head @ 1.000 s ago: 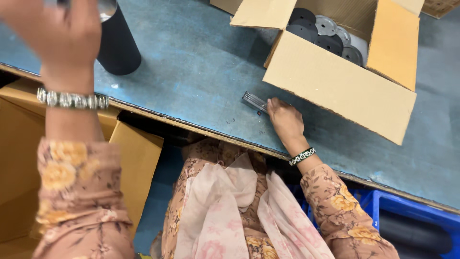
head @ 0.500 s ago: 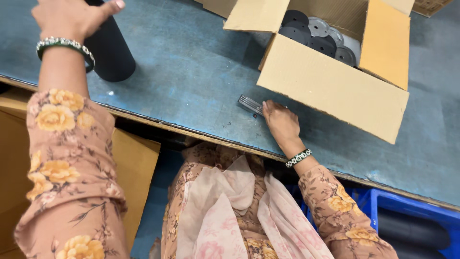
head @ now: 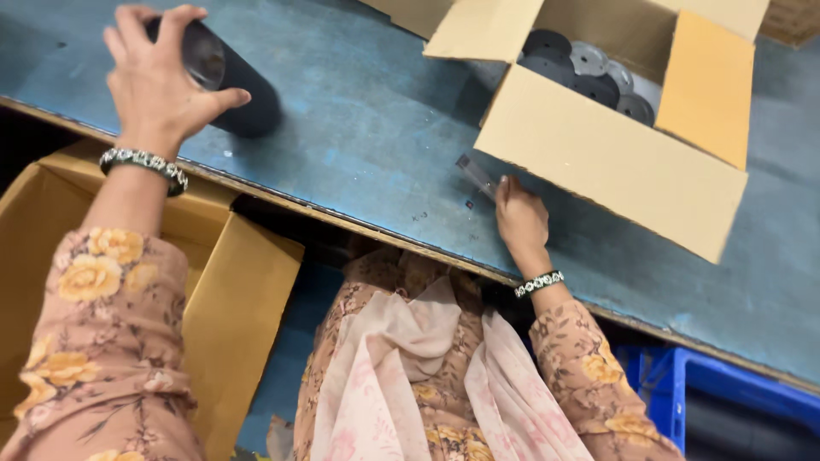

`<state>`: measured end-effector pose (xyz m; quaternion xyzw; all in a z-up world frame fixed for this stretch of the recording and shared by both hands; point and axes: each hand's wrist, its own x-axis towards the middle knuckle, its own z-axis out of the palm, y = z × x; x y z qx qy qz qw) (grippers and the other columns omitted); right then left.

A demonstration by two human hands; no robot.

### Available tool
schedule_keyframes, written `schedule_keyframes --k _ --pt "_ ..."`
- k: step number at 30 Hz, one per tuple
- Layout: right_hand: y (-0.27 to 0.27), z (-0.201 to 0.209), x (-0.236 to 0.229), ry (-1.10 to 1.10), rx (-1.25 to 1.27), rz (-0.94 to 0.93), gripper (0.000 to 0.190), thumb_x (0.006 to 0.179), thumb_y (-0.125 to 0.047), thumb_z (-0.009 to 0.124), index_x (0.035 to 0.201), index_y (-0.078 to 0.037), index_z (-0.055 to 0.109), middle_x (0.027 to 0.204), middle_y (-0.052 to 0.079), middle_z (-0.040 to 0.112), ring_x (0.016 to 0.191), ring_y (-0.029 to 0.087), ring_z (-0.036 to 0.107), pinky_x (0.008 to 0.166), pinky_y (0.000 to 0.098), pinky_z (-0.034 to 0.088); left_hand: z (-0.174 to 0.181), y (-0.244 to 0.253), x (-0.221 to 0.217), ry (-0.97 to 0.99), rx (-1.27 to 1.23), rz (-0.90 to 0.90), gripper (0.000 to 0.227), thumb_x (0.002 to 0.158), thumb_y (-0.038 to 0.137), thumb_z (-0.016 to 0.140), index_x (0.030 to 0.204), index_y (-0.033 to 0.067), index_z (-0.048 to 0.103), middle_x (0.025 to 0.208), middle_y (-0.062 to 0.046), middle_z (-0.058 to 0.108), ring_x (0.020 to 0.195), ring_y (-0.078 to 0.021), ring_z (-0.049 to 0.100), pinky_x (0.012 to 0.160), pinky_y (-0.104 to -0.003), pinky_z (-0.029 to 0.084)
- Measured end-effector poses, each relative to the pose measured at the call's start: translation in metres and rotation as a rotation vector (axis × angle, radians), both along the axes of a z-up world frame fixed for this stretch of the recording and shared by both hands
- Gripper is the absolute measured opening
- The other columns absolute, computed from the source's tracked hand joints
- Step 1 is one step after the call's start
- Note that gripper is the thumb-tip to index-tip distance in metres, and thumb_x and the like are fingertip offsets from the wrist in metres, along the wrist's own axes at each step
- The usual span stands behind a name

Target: The person repeatedly picks up black cylindrical objects and clear plastic strips, inserts the strips into the cylinders, and places the assembled units into a blue crate. The process is repeated multiple times in a consistent sequence.

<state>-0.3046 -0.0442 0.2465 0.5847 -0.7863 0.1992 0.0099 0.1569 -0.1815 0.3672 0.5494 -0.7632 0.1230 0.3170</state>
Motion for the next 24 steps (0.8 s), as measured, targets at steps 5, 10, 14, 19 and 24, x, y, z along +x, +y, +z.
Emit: schedule_keyframes --k 5,10,14,19,24 --pt "0.001 0.003 0.001 0.025 0.008 0.025 0.036 0.107 -0.04 0.039 0.102 -0.013 0.063 0.079 0.021 0.071 0.075 0.044 0.069 0.068 0.056 0.054 -0.016 0.067 -0.007 1.221 0.246 -0.469 0.081 0.075 0.037 0.089 0.145 0.023 0.051 0.129 -0.011 0.06 0.125 -0.0296 0.063 0.109 -0.046 0.058" --pt "0.003 0.005 0.012 0.233 0.119 0.113 0.038 0.108 -0.04 0.038 0.103 -0.012 0.062 0.079 0.017 0.072 0.075 0.039 0.072 0.066 0.0521 0.057 -0.078 0.167 -0.081 2.134 0.407 -0.824 0.081 0.09 0.047 0.072 0.155 0.0065 0.047 0.149 -0.014 0.055 0.141 -0.0302 0.054 0.123 -0.05 0.045" --pt "0.0 0.003 0.007 0.235 0.145 0.109 0.038 0.109 -0.041 0.037 0.105 -0.013 0.063 0.081 0.017 0.073 0.076 0.039 0.072 0.068 0.0513 0.057 -0.109 0.221 -0.116 2.441 0.799 -0.725 0.078 0.083 0.058 0.066 0.146 0.0141 0.054 0.141 -0.008 0.061 0.131 -0.0288 0.058 0.107 -0.051 0.049" --pt "0.004 -0.003 -0.005 -0.037 -0.011 0.115 0.037 0.109 -0.041 0.039 0.109 -0.012 0.063 0.09 0.021 0.073 0.084 0.043 0.069 0.073 0.0526 0.052 -0.128 0.244 -0.124 2.591 0.978 -0.734 0.073 0.088 0.061 0.067 0.142 0.0113 0.06 0.136 -0.012 0.064 0.121 -0.0341 0.061 0.092 -0.051 0.05" --pt "0.029 -0.006 -0.013 -0.551 -0.092 0.247 0.033 0.101 -0.034 0.062 0.115 -0.004 0.058 0.081 0.013 0.065 0.072 0.024 0.061 0.063 0.0355 0.049 -0.142 0.237 -0.101 2.512 0.876 -0.441 0.074 0.078 0.061 0.065 0.138 0.018 0.058 0.139 -0.007 0.063 0.127 -0.0332 0.059 0.099 -0.058 0.051"
